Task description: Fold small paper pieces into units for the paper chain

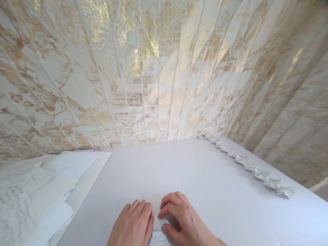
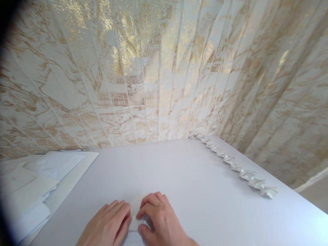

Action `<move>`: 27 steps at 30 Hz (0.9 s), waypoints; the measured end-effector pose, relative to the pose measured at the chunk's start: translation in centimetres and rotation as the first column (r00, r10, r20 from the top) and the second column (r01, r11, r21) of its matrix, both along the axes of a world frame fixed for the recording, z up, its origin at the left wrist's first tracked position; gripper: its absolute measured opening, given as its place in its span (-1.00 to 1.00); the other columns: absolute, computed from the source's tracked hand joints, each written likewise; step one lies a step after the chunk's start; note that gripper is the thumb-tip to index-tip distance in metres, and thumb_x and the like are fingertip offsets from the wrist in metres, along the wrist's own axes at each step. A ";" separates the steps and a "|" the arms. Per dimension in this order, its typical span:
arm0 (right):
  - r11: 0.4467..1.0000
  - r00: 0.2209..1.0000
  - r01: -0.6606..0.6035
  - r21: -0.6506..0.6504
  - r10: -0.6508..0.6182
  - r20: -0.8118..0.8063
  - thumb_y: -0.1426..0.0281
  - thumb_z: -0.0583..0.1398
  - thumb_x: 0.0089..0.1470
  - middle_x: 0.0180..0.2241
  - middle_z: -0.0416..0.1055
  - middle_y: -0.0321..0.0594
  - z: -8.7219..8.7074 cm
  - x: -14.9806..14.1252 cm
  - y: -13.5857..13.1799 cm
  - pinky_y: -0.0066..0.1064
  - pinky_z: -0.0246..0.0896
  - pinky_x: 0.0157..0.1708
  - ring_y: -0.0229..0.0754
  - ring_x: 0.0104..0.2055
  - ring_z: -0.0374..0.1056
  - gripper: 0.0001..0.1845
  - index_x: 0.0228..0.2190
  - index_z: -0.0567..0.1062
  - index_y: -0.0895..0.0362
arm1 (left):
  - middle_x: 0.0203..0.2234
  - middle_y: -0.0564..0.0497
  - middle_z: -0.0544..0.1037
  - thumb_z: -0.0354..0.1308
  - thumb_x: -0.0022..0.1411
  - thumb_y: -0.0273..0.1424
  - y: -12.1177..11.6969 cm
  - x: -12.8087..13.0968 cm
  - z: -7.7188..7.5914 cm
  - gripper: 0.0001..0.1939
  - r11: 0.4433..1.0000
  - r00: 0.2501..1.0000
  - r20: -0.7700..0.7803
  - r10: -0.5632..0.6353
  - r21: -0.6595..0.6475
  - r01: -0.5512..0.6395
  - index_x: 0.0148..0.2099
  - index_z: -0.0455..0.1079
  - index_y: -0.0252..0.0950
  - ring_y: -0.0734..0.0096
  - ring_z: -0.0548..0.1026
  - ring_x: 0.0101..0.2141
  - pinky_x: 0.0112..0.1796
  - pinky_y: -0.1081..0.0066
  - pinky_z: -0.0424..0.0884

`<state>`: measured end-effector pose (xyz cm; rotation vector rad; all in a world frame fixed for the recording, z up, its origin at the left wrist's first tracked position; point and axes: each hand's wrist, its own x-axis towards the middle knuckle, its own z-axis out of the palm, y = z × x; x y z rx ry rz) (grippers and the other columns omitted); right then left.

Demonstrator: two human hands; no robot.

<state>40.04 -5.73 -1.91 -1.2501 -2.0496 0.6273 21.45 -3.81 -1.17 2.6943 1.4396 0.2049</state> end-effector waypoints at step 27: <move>0.953 0.955 -0.121 0.277 0.036 0.295 0.57 0.18 0.08 -0.19 0.49 -0.27 0.0 0.3 -1.4 -0.35 0.17 -0.16 -0.16 -0.18 0.34 -0.72 -0.17 0.45 0.05 | -0.41 0.03 0.51 -0.11 0.24 -0.66 -0.5 1.2 0.5 -0.69 0.994 0.997 -0.018 0.078 0.079 -0.077 -0.33 0.40 -0.23 0.17 0.48 -0.30 -0.24 0.19 0.22</move>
